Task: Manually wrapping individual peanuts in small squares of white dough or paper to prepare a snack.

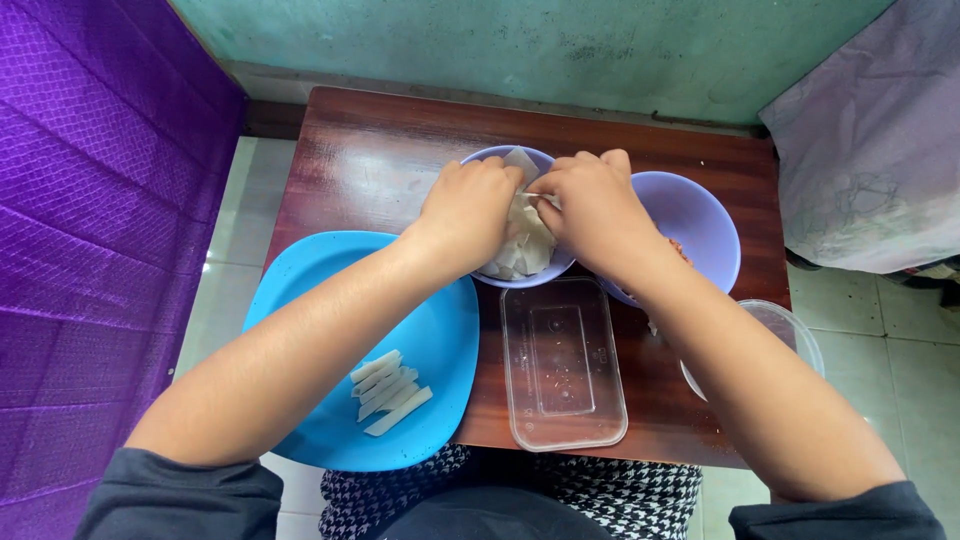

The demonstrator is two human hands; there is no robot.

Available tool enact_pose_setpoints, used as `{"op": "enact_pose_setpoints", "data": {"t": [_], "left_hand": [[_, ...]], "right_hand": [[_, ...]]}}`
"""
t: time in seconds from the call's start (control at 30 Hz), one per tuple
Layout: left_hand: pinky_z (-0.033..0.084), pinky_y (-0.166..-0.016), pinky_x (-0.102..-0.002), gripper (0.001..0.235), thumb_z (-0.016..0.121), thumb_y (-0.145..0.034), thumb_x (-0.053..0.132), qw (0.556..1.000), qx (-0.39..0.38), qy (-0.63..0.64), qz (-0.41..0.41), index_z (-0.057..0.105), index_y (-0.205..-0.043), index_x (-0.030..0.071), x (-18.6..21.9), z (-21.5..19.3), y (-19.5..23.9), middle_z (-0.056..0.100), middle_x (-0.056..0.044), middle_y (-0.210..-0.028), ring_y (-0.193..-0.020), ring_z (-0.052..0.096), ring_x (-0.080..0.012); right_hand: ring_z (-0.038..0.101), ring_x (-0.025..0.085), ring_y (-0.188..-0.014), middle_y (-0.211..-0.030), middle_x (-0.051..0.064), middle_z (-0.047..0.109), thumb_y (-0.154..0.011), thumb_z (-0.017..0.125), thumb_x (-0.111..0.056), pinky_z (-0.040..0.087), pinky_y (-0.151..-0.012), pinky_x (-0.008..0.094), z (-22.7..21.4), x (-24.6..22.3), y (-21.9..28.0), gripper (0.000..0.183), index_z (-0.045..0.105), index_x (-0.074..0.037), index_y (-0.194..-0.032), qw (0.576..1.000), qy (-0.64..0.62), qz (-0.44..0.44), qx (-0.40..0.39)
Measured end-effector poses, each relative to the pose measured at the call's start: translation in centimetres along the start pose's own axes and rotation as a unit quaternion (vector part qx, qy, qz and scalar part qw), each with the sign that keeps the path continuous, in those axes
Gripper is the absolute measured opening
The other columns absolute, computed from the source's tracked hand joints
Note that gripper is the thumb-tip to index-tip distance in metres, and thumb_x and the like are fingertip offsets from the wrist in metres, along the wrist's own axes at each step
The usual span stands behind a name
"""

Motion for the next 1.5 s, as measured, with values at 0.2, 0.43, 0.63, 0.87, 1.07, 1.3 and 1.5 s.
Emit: {"op": "enact_pose_setpoints", "data": {"t": [0.2,0.43,0.63,0.87,1.07,1.3,1.5], "left_hand": [[0.057,-0.082,-0.044,0.025,0.068,-0.093,0.007,0.969,0.073,0.237,0.017,0.072,-0.117,0.006,2.4,-6.6,5.0,0.071,-0.014,-0.095,-0.094,0.073,-0.0345],[0.059,-0.083,-0.037,0.018,0.068,-0.090,0.008,0.902,0.038,0.431,-0.009,0.076,-0.105,0.002,5.7,-8.4,9.8,0.078,-0.019,-0.089,-0.091,0.077,-0.0301],[0.058,-0.075,-0.029,0.017,0.070,-0.088,0.012,0.845,-0.054,0.529,-0.064,0.079,-0.101,0.008,8.1,-5.5,13.1,0.079,-0.008,-0.083,-0.082,0.072,-0.0143],[0.060,-0.076,-0.032,0.016,0.065,-0.093,0.011,0.922,-0.043,0.386,0.006,0.074,-0.106,0.007,11.1,-4.3,15.1,0.076,-0.009,-0.089,-0.088,0.075,-0.0245],[0.059,-0.069,-0.037,0.044,0.058,-0.097,0.012,0.914,-0.080,0.394,-0.046,0.053,-0.140,0.007,12.6,-2.7,15.7,0.071,-0.013,-0.092,-0.083,0.073,-0.0294],[0.055,-0.078,-0.038,0.054,0.061,-0.095,0.003,0.988,0.034,0.148,0.012,0.048,-0.147,0.006,13.7,3.3,16.0,0.067,-0.013,-0.108,-0.096,0.069,-0.0291],[0.034,-0.119,-0.054,0.052,0.053,-0.099,0.004,0.953,0.098,0.284,0.036,0.042,-0.150,0.003,13.9,4.0,17.1,0.052,-0.018,-0.145,-0.142,0.046,-0.0389]], "right_hand": [[0.067,0.016,-0.084,-0.079,0.008,0.074,-0.095,0.062,-0.018,0.051,-0.081,0.038,-6.7,-1.0,3.3,0.021,0.079,-0.014,-0.106,0.917,-0.381,0.098,-0.068],[0.062,0.012,-0.085,-0.082,0.004,0.075,-0.093,0.068,-0.012,0.055,-0.085,0.033,-8.8,-3.3,9.5,0.019,0.081,-0.005,-0.104,0.823,-0.542,0.139,-0.101],[0.065,0.009,-0.074,-0.078,0.003,0.078,-0.083,0.079,-0.007,0.056,-0.072,0.027,-6.9,-4.6,14.9,0.017,0.086,-0.005,-0.099,0.789,-0.586,0.161,-0.093],[0.068,0.012,-0.076,-0.082,0.006,0.080,-0.086,0.075,-0.009,0.055,-0.073,0.029,-3.3,-4.2,18.4,0.015,0.085,-0.009,-0.098,0.836,-0.522,0.163,-0.038],[0.058,0.009,-0.067,-0.077,0.007,0.071,-0.088,0.072,-0.005,0.051,-0.065,0.023,-2.1,-4.1,20.4,0.049,0.066,-0.005,-0.136,0.748,-0.615,0.246,-0.046],[0.073,0.032,-0.079,-0.091,0.015,0.077,-0.093,0.068,-0.015,0.055,-0.074,0.040,-0.8,-3.6,19.9,0.034,0.070,-0.010,-0.126,0.911,-0.378,0.158,-0.037],[0.056,0.020,-0.086,-0.098,-0.001,0.070,-0.094,0.066,-0.026,0.041,-0.088,0.034,-0.6,-3.3,19.2,0.041,0.063,-0.018,-0.134,0.960,-0.267,0.081,-0.036]]}}
Point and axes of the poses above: each hand's wrist, its own y-axis away from the middle knuckle, its own z-axis out of the palm, x = y × z, the point moved 3 cm from there along -y, towards the middle knuckle
